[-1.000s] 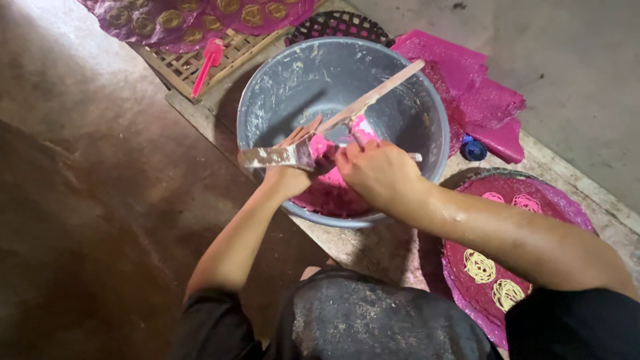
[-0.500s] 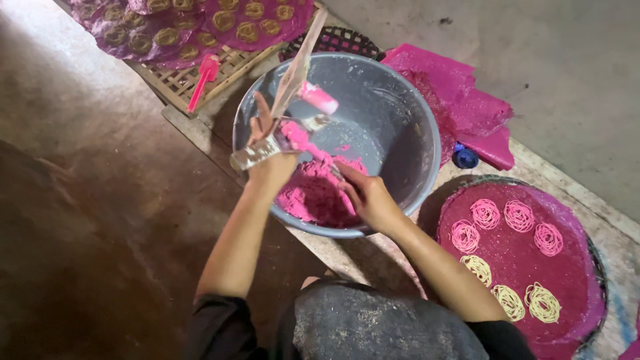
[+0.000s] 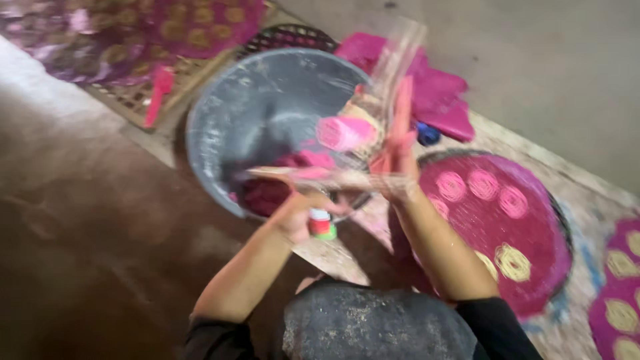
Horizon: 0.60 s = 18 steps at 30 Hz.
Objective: The person scoops pink dough from a metal bowl and loads it into a manual press. They then squeeze the press to extrude the dough into spiral shapes onto a pink tray. The person repeats this process to fill the tray with pink spirals.
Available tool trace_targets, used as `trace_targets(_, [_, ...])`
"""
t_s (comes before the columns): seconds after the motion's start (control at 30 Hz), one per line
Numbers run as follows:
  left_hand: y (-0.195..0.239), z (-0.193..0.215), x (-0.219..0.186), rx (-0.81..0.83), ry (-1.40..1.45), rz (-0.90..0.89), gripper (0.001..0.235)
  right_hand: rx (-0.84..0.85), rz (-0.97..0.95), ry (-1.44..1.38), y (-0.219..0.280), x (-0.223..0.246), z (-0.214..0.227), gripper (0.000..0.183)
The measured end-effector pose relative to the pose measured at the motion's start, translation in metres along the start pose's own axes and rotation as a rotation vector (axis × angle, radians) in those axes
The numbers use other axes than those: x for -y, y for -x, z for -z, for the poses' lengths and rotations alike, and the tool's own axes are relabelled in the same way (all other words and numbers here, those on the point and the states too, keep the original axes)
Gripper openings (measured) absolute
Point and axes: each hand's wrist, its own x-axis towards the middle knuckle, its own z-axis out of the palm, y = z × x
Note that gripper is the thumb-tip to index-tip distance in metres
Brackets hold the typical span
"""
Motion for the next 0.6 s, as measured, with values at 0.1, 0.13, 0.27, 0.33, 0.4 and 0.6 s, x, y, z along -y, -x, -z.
trace_targets(0.1, [-0.006, -0.064, 0.033, 0.422, -0.157, 0.021, 0.049, -0.032, 0.089, -0.187, 0.033, 0.065, -0.002, 0.075])
trace_targets(0.13, [-0.007, -0.083, 0.03, 0.448, -0.331, -0.101, 0.054, -0.007, 0.142, -0.128, 0.046, 0.09, -0.002, 0.07])
trace_targets(0.27, [-0.027, -0.157, 0.01, 0.406, -1.011, -0.273, 0.056, 0.001, 0.259, 0.771, 0.099, 0.183, 0.011, 0.076])
trace_targets(0.33, [-0.034, -0.188, 0.012, 0.356, -1.221, -0.141, 0.044, 0.204, 0.446, 1.164, 0.118, 0.213, 0.019, 0.071])
trace_targets(0.4, [-0.044, -0.211, 0.014, 0.336, -1.328, 0.027, 0.029, 0.313, 0.528, 1.358, 0.129, 0.238, 0.019, 0.069])
trace_targets(0.6, [-0.089, -0.246, 0.055, 0.711, -1.355, -0.236, 0.025, 0.255, 0.502, 1.64, 0.142, 0.274, 0.002, 0.068])
